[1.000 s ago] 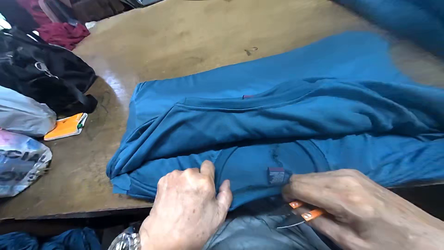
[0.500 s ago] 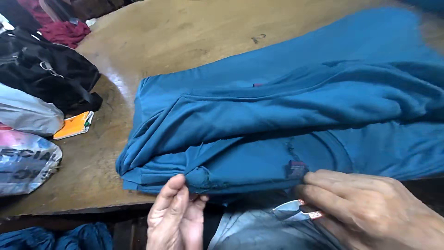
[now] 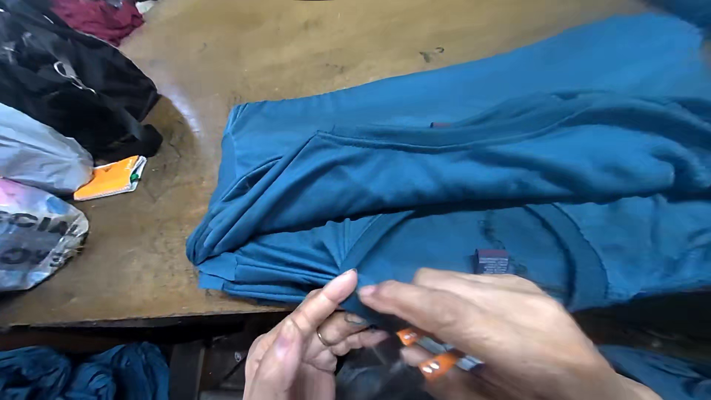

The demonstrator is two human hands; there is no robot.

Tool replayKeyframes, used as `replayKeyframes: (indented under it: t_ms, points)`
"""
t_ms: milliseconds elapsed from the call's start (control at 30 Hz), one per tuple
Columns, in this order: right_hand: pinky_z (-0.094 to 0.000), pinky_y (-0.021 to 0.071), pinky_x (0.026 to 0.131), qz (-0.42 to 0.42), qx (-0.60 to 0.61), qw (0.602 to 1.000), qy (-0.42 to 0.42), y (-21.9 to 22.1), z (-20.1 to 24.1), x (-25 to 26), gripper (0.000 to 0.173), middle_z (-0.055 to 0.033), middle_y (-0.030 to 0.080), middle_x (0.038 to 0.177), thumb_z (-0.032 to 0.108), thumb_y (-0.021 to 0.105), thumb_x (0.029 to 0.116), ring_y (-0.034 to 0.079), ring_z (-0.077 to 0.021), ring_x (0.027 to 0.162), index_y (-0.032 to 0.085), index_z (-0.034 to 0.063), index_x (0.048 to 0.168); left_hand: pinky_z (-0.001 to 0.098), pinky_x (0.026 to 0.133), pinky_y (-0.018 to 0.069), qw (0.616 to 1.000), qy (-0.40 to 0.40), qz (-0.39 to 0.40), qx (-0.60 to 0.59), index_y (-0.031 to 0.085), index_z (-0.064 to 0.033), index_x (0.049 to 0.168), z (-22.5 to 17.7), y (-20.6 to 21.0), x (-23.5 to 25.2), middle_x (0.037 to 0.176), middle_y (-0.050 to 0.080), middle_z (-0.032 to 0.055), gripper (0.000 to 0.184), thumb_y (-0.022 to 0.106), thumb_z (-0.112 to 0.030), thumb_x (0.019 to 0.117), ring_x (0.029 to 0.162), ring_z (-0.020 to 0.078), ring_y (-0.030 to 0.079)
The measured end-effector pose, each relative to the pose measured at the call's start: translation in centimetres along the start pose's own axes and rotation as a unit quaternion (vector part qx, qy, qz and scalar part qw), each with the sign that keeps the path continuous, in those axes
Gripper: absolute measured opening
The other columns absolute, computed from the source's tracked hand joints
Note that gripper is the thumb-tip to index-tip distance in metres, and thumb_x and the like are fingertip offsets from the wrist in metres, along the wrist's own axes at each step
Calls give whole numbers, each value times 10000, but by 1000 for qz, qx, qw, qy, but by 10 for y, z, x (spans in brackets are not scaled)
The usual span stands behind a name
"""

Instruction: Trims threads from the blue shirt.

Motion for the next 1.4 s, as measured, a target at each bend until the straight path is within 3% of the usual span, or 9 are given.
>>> replayKeyframes:
  t_ms: [100,200,300,400,567,700,833,967,1400]
  points:
    - [-233,375,543,-14,-69,996,-52,9,6,5,242,20,575,740,203,555,1023,509,-80,633,757,180,1154,441,1040,521,999,-31,41,-7,591,6,1421,0,2,-1,1263,679,214,802,300,-637,1038,1124,269,693]
    - [-282,365,531,-7,-53,995,-86,12,12,-4,194,-25,550,684,137,541,1038,486,-142,589,729,92,1034,421,1012,527,994,-62,50,-69,573,7,1435,6,-1,-2,1221,691,223,798,272,-623,1050,1089,255,700]
    - [-307,388,524,51,-13,996,-77,16,12,-14,140,-59,526,710,104,521,1047,505,-186,607,645,61,1001,426,887,611,997,-51,-26,-58,661,82,1289,14,-9,-3,1083,724,249,502,457,-331,1090,930,269,747]
    - [-347,415,510,107,4,993,-44,14,16,-27,150,-107,562,757,90,503,1048,550,-246,637,637,36,1007,409,823,644,999,-3,-44,5,709,74,1094,19,-9,-3,1022,742,192,170,672,-36,971,890,247,755]
    - [-409,454,538,138,9,989,-43,18,33,-40,205,-159,609,820,69,417,1056,604,-322,688,612,27,1012,398,807,658,992,46,-73,92,667,100,1092,19,3,-2,1048,730,205,327,813,73,800,928,254,758]
    - [-385,447,551,134,51,990,-8,12,25,-42,196,-148,597,785,137,505,1051,589,-295,686,640,14,980,372,794,663,990,50,-71,114,660,93,1218,18,6,-3,1133,725,189,484,825,93,763,932,230,763]
    - [-367,512,669,74,-59,990,104,-10,1,-53,503,-153,649,944,466,413,1082,625,-256,832,624,45,1261,367,777,667,994,24,-66,82,604,77,1336,14,3,-6,1223,687,200,625,815,139,751,987,235,749]
    - [-373,478,694,3,-199,977,81,-17,-5,-63,364,-143,648,950,293,480,1088,602,-275,802,596,84,1362,364,771,661,997,7,-70,34,566,78,1388,15,5,-7,1245,671,219,679,788,171,753,1013,240,739]
    - [-357,455,625,-31,-182,983,22,-1,4,-51,336,-124,627,870,224,453,1092,570,-251,712,640,52,1311,354,786,653,996,-4,-85,8,556,88,1392,20,5,-12,1294,652,212,682,802,133,757,1068,228,722]
Point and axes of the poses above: each hand's wrist, its own x-axis towards the middle knuckle, its own y-axis out of the palm, z = x × y, the point moved 7 cm from there along x, towards the middle knuckle
